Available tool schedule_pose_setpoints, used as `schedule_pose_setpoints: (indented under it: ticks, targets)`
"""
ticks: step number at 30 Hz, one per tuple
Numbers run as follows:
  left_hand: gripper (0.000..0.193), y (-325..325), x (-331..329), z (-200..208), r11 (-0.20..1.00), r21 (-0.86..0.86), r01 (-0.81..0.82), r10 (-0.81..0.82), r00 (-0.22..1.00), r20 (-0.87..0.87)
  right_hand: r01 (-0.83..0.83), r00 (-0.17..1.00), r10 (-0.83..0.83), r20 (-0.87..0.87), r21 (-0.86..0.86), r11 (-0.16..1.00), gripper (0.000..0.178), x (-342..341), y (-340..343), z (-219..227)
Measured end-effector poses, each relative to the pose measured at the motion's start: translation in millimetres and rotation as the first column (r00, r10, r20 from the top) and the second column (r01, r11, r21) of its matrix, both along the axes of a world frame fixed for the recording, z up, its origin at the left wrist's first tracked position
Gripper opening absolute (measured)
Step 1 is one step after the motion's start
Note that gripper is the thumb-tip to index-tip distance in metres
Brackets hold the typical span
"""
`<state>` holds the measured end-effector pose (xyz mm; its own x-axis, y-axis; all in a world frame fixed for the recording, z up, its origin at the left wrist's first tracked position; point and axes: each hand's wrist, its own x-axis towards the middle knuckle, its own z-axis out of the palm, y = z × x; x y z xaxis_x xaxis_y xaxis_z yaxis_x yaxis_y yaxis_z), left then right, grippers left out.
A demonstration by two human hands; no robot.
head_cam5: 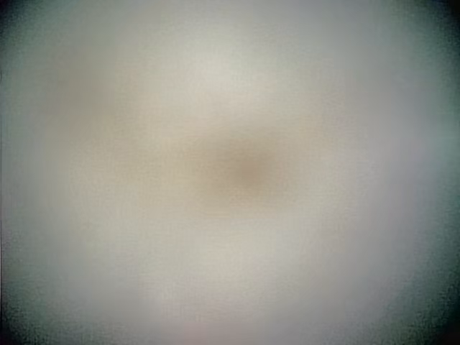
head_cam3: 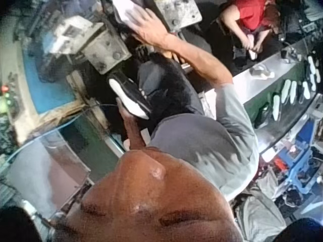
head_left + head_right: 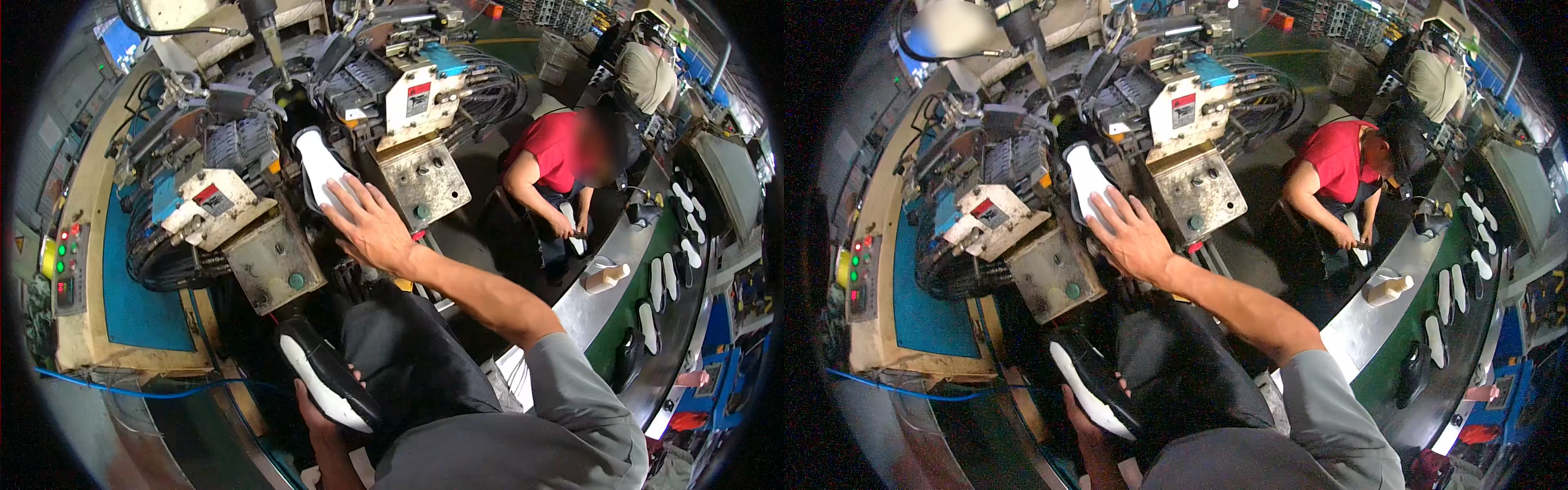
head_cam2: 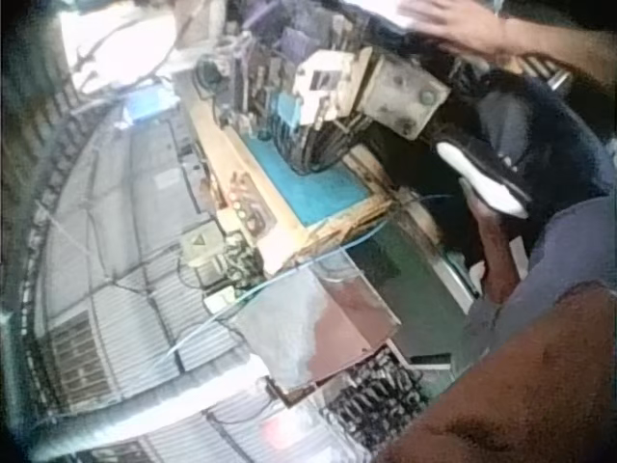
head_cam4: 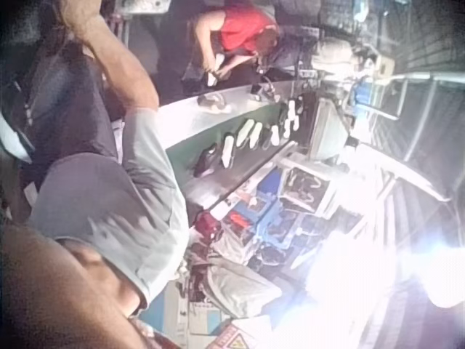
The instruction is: Operating a machine to shape and attach soles to shoes in a factory setting.
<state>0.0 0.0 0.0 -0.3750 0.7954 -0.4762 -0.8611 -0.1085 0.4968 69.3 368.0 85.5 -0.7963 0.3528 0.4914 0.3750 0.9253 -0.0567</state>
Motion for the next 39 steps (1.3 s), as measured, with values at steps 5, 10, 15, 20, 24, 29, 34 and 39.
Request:
schedule_pose_setpoints:
  ticks: [5,10,15,20,24,29,34,39]
  targets:
    - [0.1,3.5,-1.1,-8.0,0.995,-0.012,0.096,-0.095,0.994,0.055,0.051,0.997,-0.052,0.061,0.025,0.998,0.073,-8.7,-9.4,4.1]
    - [0.095,30.2,2.8,-13.8,0.983,-0.037,0.179,-0.178,0.983,0.041,0.062,0.996,-0.063,0.056,0.017,0.998,0.073,-37.0,24.7,9.2]
    - [0.088,61.4,-5.8,-17.1,0.97,-0.099,0.221,-0.222,0.975,0.001,0.099,0.981,-0.099,0.166,0.008,0.995,0.07,-83.6,68.5,34.2]
    - [0.076,89.0,-18.3,-38.8,0.973,-0.121,0.197,-0.186,0.978,0.097,0.07,0.993,-0.07,0.093,0.001,0.998,0.069,-116.2,110.6,42.5]
    - [0.078,101.4,-29.1,-40.6,0.96,-0.028,0.279,-0.276,0.958,0.075,0.02,1.0,-0.02,0.01,0.03,0.999,0.067,-116.3,114.8,42.3]
    - [0.078,94.8,-26.1,-47.8,0.971,-0.012,0.239,-0.234,0.958,0.167,0.063,0.998,-0.063,0.006,0.004,0.998,0.065,-130.6,98.6,56.9]
    - [0.078,92.1,-12.3,-21.4,0.983,-0.113,0.147,-0.134,0.984,0.116,0.116,0.992,-0.114,0.046,-0.04,0.992,0.065,-136.4,98.8,59.6]
    - [0.08,88.0,-17.9,-9.9,0.977,-0.081,0.199,-0.196,0.98,0.038,0.05,0.953,-0.048,-0.3,-0.001,0.999,0.069,-90.2,67.5,17.1]
